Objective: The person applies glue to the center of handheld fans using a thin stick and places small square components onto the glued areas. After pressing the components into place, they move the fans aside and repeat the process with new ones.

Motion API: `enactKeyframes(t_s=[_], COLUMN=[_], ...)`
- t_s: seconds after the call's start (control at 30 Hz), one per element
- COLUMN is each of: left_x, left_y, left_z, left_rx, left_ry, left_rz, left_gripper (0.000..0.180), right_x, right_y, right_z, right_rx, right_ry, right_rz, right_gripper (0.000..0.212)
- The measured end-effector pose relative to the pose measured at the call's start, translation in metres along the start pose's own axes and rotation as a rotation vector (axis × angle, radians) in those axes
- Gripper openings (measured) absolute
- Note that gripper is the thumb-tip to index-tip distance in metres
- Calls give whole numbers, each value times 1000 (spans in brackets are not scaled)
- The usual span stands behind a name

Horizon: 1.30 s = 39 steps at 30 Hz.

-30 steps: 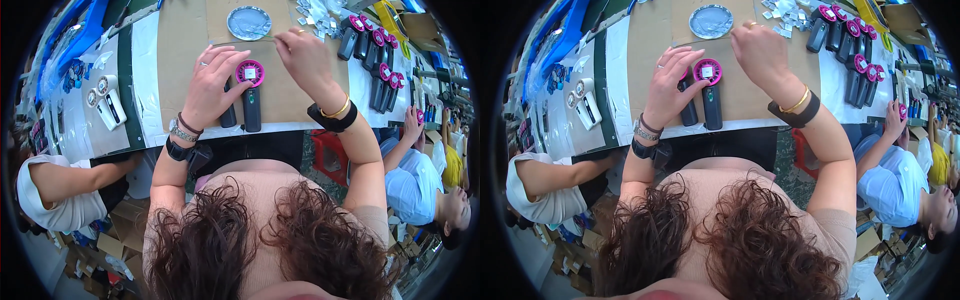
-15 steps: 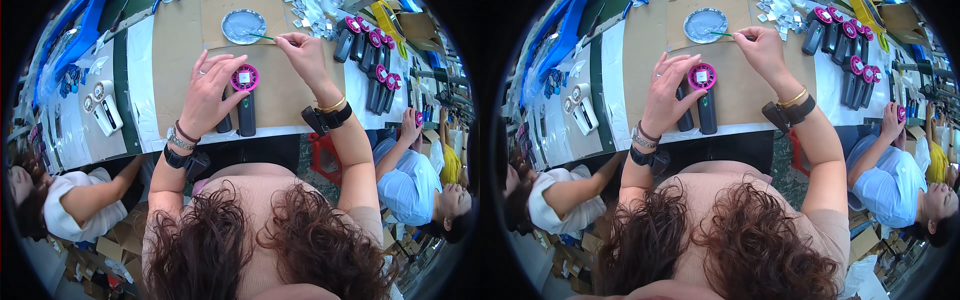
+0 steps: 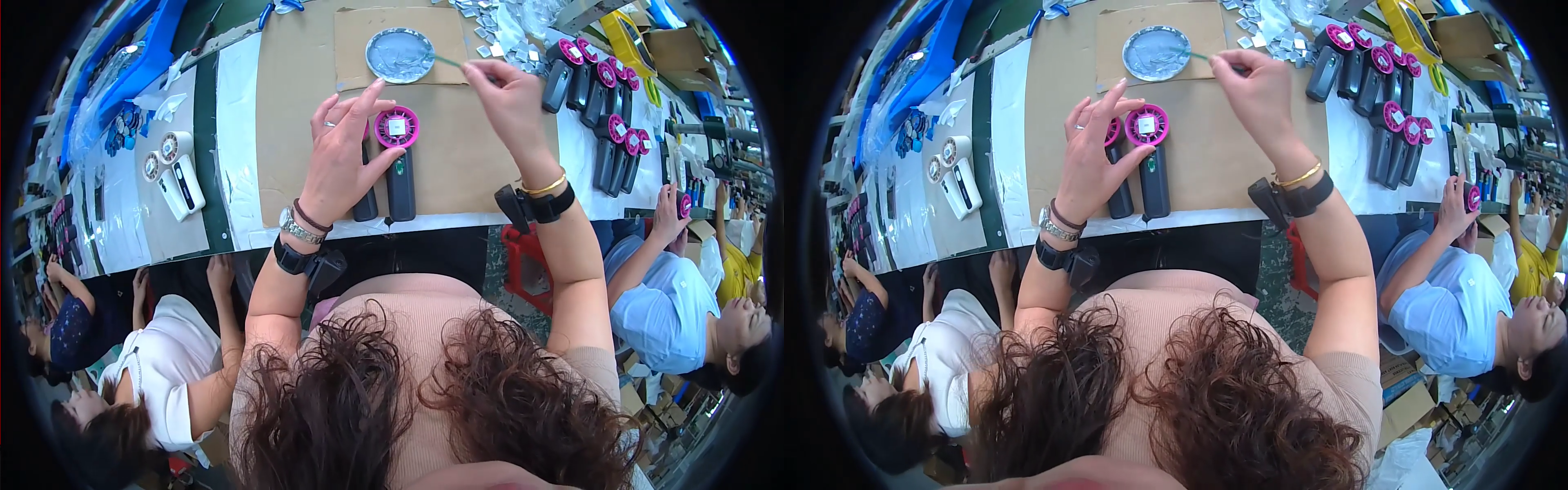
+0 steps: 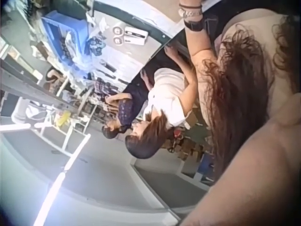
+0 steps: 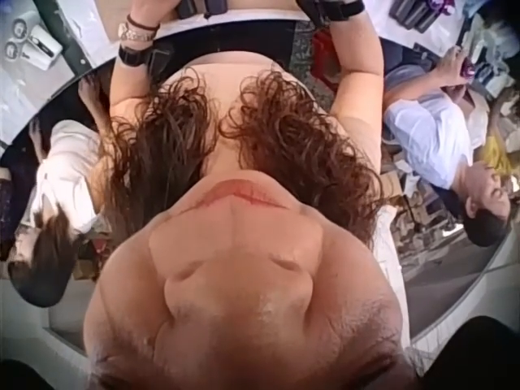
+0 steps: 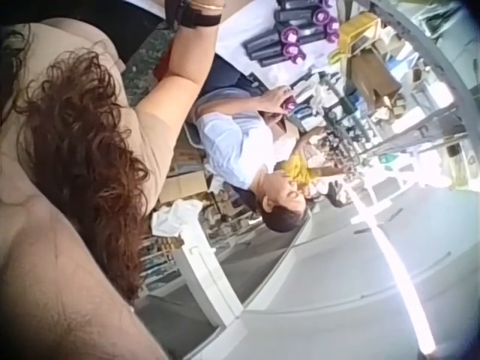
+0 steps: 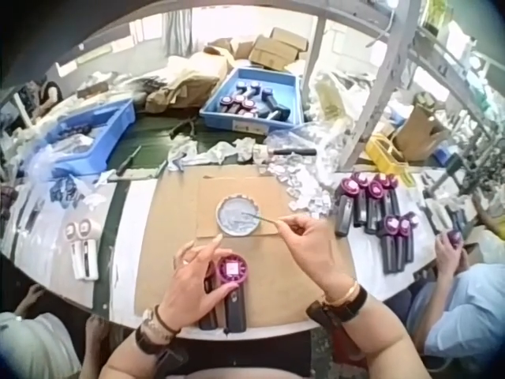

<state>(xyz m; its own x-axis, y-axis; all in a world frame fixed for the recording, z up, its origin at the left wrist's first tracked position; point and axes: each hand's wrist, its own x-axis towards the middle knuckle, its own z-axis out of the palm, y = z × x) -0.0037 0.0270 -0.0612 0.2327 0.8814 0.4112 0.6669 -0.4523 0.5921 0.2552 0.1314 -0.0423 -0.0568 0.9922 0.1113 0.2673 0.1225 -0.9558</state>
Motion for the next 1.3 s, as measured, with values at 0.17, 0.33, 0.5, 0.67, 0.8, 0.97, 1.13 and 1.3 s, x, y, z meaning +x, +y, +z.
enactKeyframes(t_s=[0.17, 0.33, 0.5, 0.67, 0.8, 0.97, 1.13, 1.3], left_x=[-1, -6, -5, -8, -9, -10, -9, -10], left_y=[0, 0, -1, -4, -6, -7, -6, -6], left_z=[-1, -1, -1, 1, 1, 3, 2, 2], left_rx=[21, 51, 47, 50, 62, 69, 61, 70], left_ry=[14, 24, 23, 30, 39, 46, 35, 35], left_rz=[0, -2, -3, -11, -8, -8, -20, -19], left_gripper=[98, 98, 97, 97, 97, 98, 98, 98], right_x=[-1, -3, 6, 5, 6, 8, 7, 5], right_y=[13, 3, 17, 13, 8, 7, 20, 8], right_z=[4, 9, 7, -1, -6, -4, 13, 4], right_rx=[-224, -72, -56, 150, 285, 272, -46, 190], right_ry=[-25, -47, -76, -56, -103, -84, -51, -125], right_rz=[-109, 83, 148, 223, 313, 282, 106, 245], right_gripper=[23, 23, 23, 23, 23, 23, 25, 25])
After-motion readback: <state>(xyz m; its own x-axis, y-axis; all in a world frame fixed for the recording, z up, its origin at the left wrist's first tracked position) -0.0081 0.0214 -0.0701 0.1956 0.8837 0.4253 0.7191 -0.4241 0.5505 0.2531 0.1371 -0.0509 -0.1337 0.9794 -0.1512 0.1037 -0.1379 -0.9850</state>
